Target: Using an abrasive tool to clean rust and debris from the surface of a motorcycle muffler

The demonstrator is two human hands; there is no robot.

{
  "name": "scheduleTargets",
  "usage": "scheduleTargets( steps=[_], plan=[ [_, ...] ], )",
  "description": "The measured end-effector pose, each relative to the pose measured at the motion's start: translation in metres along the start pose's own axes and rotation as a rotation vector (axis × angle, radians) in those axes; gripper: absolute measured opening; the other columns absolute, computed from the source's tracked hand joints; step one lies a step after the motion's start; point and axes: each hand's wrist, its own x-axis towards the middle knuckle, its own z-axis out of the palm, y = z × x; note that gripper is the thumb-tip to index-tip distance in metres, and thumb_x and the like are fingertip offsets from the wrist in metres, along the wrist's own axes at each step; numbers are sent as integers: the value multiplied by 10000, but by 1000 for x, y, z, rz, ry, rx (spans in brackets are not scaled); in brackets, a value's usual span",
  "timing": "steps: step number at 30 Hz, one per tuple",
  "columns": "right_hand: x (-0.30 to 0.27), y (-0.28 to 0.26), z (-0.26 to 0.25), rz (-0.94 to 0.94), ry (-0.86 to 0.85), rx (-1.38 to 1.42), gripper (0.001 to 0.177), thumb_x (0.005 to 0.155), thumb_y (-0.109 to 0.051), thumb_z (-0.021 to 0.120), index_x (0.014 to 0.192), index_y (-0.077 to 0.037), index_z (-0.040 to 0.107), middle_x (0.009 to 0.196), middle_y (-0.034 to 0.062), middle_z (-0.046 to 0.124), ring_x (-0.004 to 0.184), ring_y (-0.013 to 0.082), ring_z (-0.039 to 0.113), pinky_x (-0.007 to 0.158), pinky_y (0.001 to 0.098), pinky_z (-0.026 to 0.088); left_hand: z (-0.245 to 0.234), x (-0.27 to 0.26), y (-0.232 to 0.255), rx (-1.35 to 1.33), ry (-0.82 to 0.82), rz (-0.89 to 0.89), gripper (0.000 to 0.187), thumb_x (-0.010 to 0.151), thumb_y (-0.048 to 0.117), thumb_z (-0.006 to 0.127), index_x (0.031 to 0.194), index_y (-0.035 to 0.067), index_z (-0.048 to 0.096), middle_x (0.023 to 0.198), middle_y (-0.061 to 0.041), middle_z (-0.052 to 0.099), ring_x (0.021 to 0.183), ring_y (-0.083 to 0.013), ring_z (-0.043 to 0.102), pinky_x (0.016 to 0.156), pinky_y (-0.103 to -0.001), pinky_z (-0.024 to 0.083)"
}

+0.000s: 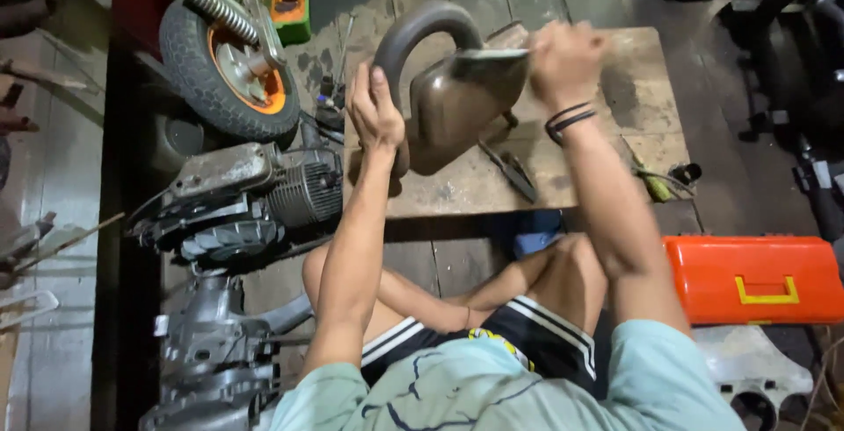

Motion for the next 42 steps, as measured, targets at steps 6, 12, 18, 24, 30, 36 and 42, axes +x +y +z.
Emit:
scheduleTargets(
  steps=[6, 12, 18, 24, 30, 36, 42],
  plan=[
    [5, -32, -19, -118, 173, 137, 470, 1052, -272, 251, 841, -196, 664, 802, -27, 713, 875, 179, 520, 847, 343, 286, -5, 5, 0, -32, -42, 61, 823, 1010, 741, 200, 1111, 39, 619, 967, -145, 652, 915, -358, 636, 793, -408, 456],
    [-4, -18, -11, -33, 0, 26, 383, 1023, -336, 353, 858, -212, 676, 828, 75, 638, 805, 264, 547, 784, 464, 341, -6, -5, -5, 52, -14, 74, 852, 994, 760, 224, 1214, 22, 589, 1053, -206, 654, 990, -442, 647, 819, -464, 478],
    [17, -59, -40, -146, 179, 39, 337, 1033, -352, 431, 798, -259, 654, 776, -93, 698, 764, 135, 579, 849, 396, 259, 6, -18, -30, 198, -44, 205, 669, 1029, 773, 325, 1578, 390, 343, 1371, -122, 400, 1135, -314, 653, 770, -462, 647],
    [19, -66, -53, -120, 157, 120, 351, 1046, -336, 426, 803, -240, 660, 791, -71, 716, 752, 157, 557, 828, 408, 264, -3, -18, -11, 142, -1, 368, 273, 1066, 383, 605, 1250, 236, 744, 1454, -102, 378, 1292, -357, 576, 965, -444, 650],
    [14, -56, -45, -132, 195, 266, 410, 1101, -444, 464, 854, -178, 655, 836, -20, 641, 797, 183, 523, 859, 390, 319, -2, -22, -20, 210, 23, 397, 216, 1057, 362, 651, 1218, 274, 764, 1483, -84, 387, 1328, -329, 543, 841, -434, 699],
    [-1, -62, -60, 456, 195, 728, 421, 875, -495, 688, 1148, -182, 621, 1340, 46, 494, 1224, 283, 477, 975, 501, 420, -1, -27, -20, 182, 63, 448, 224, 1061, 356, 660, 1199, 228, 781, 1478, -88, 394, 1265, -339, 612, 887, -422, 695],
    [-11, -73, -62, 102, 174, 481, 312, 1000, -458, 598, 910, -180, 707, 1212, -17, 660, 1296, 292, 446, 1008, 779, 248, -2, -30, -20, 159, 54, 446, 201, 1056, 299, 678, 1209, 214, 779, 1463, -94, 391, 1207, -331, 617, 878, -397, 663]
  ],
)
